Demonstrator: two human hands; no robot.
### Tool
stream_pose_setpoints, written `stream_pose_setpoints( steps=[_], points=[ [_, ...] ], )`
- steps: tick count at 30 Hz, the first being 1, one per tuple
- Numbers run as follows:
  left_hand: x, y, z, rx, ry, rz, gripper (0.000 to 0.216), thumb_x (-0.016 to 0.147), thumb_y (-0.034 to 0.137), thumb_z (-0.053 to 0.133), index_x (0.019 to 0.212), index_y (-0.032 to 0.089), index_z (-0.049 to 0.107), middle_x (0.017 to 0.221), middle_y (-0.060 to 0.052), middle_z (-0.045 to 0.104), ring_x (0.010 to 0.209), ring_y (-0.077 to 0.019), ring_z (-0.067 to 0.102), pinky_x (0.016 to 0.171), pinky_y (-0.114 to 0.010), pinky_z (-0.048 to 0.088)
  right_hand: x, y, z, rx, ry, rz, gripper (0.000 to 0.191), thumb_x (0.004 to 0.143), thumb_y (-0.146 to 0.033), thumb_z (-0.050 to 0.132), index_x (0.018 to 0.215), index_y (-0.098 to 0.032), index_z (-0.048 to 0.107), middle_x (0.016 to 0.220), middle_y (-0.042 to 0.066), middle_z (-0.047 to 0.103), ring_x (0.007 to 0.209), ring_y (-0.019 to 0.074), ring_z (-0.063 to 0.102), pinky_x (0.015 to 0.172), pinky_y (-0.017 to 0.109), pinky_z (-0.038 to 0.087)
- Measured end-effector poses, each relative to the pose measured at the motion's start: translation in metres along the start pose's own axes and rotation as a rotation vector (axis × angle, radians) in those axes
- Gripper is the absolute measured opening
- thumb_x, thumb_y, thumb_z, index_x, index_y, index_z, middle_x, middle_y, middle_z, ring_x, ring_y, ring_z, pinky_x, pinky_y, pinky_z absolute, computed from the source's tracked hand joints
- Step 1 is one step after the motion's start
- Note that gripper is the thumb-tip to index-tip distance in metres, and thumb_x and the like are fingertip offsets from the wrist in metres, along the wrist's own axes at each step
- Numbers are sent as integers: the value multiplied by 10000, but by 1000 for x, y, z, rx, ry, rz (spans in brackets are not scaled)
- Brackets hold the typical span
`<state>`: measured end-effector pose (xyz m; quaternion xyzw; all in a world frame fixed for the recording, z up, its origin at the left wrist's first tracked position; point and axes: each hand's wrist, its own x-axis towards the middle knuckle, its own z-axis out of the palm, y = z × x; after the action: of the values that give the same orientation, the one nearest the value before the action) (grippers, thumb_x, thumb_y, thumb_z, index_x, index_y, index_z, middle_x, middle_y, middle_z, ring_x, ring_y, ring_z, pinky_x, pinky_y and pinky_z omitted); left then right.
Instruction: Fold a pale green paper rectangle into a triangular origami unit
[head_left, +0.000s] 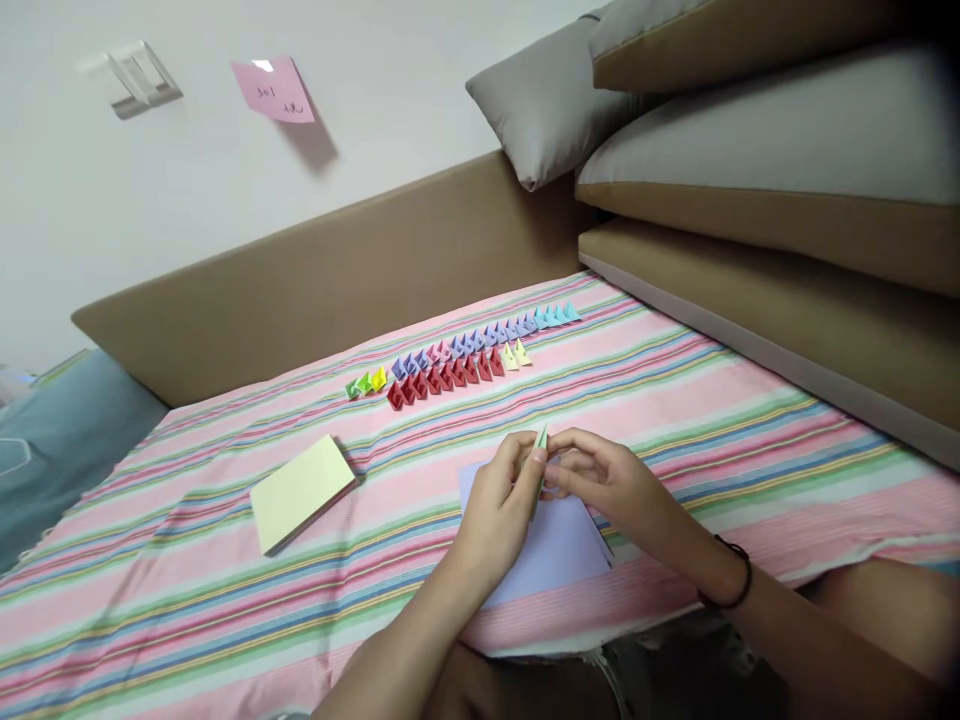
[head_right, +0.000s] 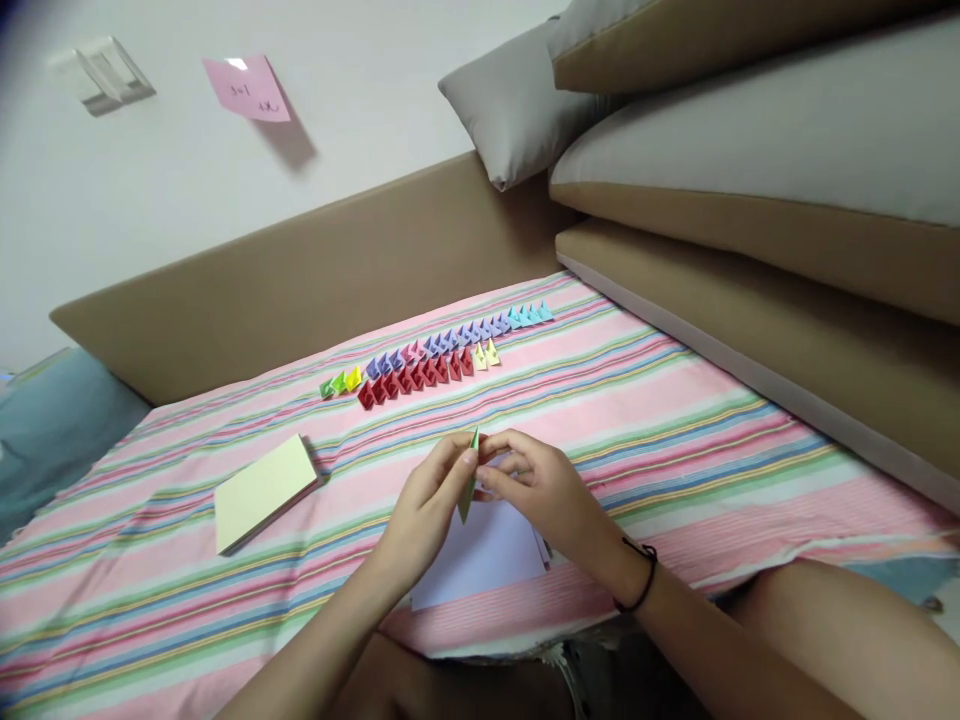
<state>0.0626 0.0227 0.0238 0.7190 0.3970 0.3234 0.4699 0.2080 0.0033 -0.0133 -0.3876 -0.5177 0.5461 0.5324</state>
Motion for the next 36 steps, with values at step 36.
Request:
stream_pose_setpoints(
  steps=[36],
  points=[
    [-3, -1, -3, 49, 200, 76, 54, 809, 161, 618, 863, 166, 611, 891, -17, 591, 637, -94, 664, 573, -200, 542, -2, 1, 14, -35, 315, 34, 222, 679, -221, 676, 883, -202, 588, 637, -50, 619, 462, 87, 488, 435, 208, 385]
  ],
)
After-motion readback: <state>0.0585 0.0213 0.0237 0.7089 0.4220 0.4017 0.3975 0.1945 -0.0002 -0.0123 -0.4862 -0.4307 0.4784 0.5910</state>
